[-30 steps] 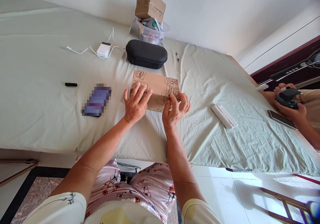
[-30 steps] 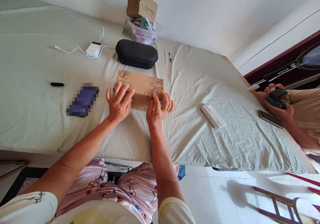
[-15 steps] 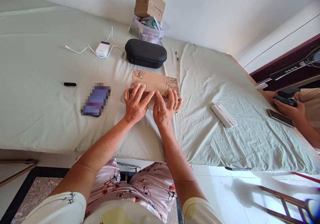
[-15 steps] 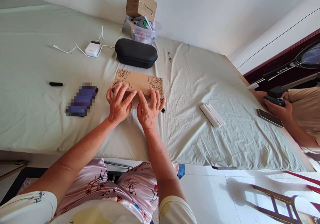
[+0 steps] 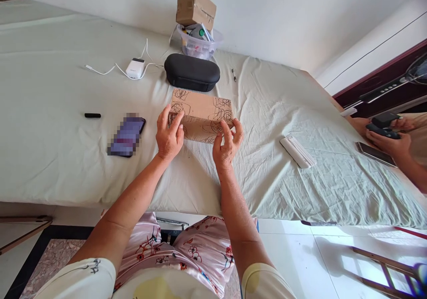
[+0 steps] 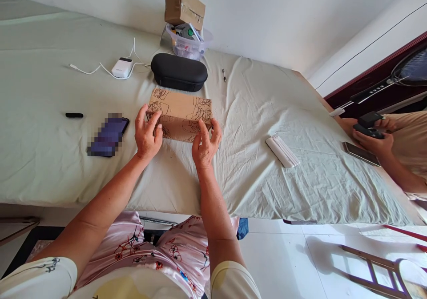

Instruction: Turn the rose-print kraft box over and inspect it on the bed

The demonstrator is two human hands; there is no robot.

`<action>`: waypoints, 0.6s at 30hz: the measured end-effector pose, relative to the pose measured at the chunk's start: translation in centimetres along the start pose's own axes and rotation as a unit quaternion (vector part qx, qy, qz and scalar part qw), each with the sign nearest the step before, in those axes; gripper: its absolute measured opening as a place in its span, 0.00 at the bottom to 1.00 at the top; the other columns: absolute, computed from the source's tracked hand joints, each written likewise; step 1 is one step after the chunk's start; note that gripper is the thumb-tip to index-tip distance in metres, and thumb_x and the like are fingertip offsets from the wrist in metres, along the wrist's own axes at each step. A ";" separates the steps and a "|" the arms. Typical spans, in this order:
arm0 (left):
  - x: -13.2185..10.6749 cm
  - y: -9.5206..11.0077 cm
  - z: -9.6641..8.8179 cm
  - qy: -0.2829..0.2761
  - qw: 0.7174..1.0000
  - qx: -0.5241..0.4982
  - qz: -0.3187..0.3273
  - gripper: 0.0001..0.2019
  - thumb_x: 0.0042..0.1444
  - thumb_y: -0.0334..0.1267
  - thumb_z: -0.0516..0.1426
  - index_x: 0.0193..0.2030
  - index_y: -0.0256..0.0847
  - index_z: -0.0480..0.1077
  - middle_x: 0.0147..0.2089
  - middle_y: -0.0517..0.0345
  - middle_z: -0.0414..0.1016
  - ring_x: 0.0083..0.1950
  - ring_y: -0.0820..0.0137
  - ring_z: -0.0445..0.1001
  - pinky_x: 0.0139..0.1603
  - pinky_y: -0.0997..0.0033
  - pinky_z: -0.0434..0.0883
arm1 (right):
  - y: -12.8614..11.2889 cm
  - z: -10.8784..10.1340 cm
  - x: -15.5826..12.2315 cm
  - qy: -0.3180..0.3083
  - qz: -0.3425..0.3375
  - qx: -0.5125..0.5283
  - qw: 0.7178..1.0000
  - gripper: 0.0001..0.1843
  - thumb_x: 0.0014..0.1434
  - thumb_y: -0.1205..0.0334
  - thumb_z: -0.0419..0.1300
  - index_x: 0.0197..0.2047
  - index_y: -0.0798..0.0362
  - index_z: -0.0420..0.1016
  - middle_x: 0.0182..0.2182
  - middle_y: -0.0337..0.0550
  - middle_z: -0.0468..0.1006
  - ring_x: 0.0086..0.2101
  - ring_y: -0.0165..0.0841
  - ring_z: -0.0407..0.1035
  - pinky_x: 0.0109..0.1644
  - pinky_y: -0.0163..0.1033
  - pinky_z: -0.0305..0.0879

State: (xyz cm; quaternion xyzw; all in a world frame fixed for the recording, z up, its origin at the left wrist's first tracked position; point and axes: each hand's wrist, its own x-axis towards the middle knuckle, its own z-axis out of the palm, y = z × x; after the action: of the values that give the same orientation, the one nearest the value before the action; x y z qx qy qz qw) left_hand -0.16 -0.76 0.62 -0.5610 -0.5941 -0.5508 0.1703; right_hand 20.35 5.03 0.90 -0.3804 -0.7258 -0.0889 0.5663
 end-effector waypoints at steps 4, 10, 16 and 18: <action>0.0 -0.2 0.3 0.014 1.000 -0.019 0.004 0.24 0.77 0.45 0.46 0.68 0.39 0.75 0.78 0.39 0.65 0.82 0.58 0.63 0.82 0.53 0.63 | 1.1 0.5 -0.5 0.006 0.022 0.044 0.999 0.25 0.76 0.63 0.50 0.71 0.45 0.72 0.68 0.55 0.66 0.65 0.40 0.69 0.68 0.54 0.76; -0.6 -1.3 0.8 -0.005 0.997 -0.080 -0.024 0.28 0.76 0.48 0.50 0.77 0.38 0.64 0.81 0.38 0.60 0.84 0.56 0.59 0.85 0.53 0.58 | 2.0 1.6 -1.6 -0.052 0.074 0.084 0.992 0.38 0.71 0.65 0.49 0.82 0.40 0.52 0.71 0.53 0.68 0.68 0.46 0.67 0.68 0.62 0.75; -1.1 -1.8 1.5 -0.064 0.984 -0.139 -0.089 0.37 0.72 0.46 0.57 0.83 0.44 0.52 0.84 0.47 0.56 0.86 0.57 0.54 0.88 0.55 0.51 | 2.5 2.4 -2.7 -0.092 0.175 0.137 0.971 0.47 0.68 0.63 0.51 0.84 0.41 0.35 0.73 0.55 0.67 0.66 0.45 0.71 0.65 0.60 0.78; -1.2 -1.7 1.5 -0.081 0.978 -0.155 -0.115 0.40 0.70 0.46 0.59 0.84 0.44 0.49 0.86 0.48 0.51 0.87 0.56 0.51 0.89 0.53 0.49 | 3.1 2.6 -3.0 -0.127 0.189 0.141 0.963 0.48 0.68 0.62 0.52 0.85 0.45 0.32 0.73 0.58 0.66 0.66 0.45 0.70 0.66 0.60 0.77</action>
State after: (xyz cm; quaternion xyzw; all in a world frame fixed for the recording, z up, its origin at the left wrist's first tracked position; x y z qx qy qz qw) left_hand -0.64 0.34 -1.69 -0.5511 -0.5738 -0.6050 -0.0323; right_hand 20.62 7.31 -3.63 -0.4348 -0.7116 0.1721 0.5243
